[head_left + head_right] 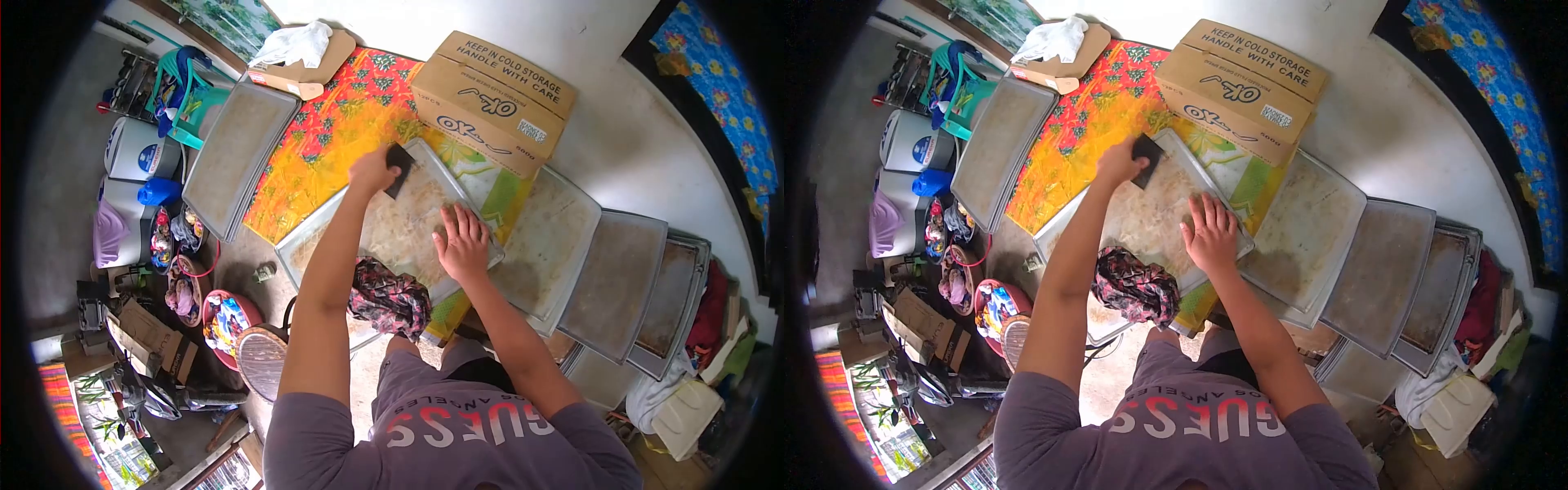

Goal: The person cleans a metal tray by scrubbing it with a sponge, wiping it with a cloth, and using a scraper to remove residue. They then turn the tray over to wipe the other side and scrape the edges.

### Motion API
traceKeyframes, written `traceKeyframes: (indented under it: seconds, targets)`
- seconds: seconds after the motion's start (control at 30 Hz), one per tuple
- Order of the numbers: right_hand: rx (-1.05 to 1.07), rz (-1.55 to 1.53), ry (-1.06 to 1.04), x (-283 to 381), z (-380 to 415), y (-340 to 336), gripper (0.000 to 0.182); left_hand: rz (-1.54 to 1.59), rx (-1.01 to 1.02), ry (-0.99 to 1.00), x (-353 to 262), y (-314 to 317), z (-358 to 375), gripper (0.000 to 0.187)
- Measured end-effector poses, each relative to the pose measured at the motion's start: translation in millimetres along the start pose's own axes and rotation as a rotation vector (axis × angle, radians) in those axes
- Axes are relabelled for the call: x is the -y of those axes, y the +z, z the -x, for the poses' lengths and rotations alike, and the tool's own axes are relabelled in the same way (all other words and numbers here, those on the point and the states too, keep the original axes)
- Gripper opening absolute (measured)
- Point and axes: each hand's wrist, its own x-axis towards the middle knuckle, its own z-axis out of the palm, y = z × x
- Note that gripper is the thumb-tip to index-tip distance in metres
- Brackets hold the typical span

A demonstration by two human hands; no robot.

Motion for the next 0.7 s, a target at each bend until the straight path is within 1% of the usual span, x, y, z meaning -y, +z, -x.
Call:
traceKeyframes:
  seconds: [0.07,0.1,0.2,0.23,0.33,0.37,0.47,0.5,0.53,0.6,0.7]
  targets:
    - [0.004,-0.007,-0.003,0.7,-0.7,-0.1,0.055,-0.023,0.033,0.149,-3.6,21.3,10.6,0.047]
    - [0.004,-0.012,-0.002,1.1,-0.2,-0.5,0.055,-0.081,0.089,0.083,-15.1,13.2,17.0,0.050]
    - [-0.002,-0.008,0.005,1.8,1.2,0.0,0.054,0.045,-0.028,-0.155,-9.2,-3.3,4.6,0.057]
    - [-0.004,-0.003,0.005,1.2,1.1,-0.2,0.054,0.073,-0.028,-0.121,-3.9,-3.0,3.2,0.056]
    - [0.003,-0.010,0.007,1.5,0.1,-0.7,0.054,-0.057,0.030,0.067,-19.3,17.1,15.2,0.055]
    - [0.000,-0.011,0.008,3.4,2.4,-0.1,0.054,-0.062,0.022,0.058,-17.4,17.3,13.2,0.050]
    - [-0.012,-0.001,-0.001,-0.3,2.2,-0.7,0.055,0.067,-0.022,-0.068,-8.5,-0.8,5.3,0.050]
    - [-0.013,-0.005,-0.003,-0.2,1.7,-1.0,0.056,0.074,-0.032,-0.019,-10.6,11.4,9.2,0.048]
    - [-0.014,-0.012,-0.003,0.5,0.7,-0.6,0.056,0.019,0.021,0.067,-20.7,20.1,19.0,0.048]
    - [-0.044,-0.049,0.008,0.8,0.6,0.9,0.058,-0.033,0.074,0.010,-34.6,17.9,31.5,0.049]
    - [-0.074,-0.065,0.000,-1.2,2.0,1.9,0.060,0.082,0.002,-0.043,-22.5,4.7,22.7,0.052]
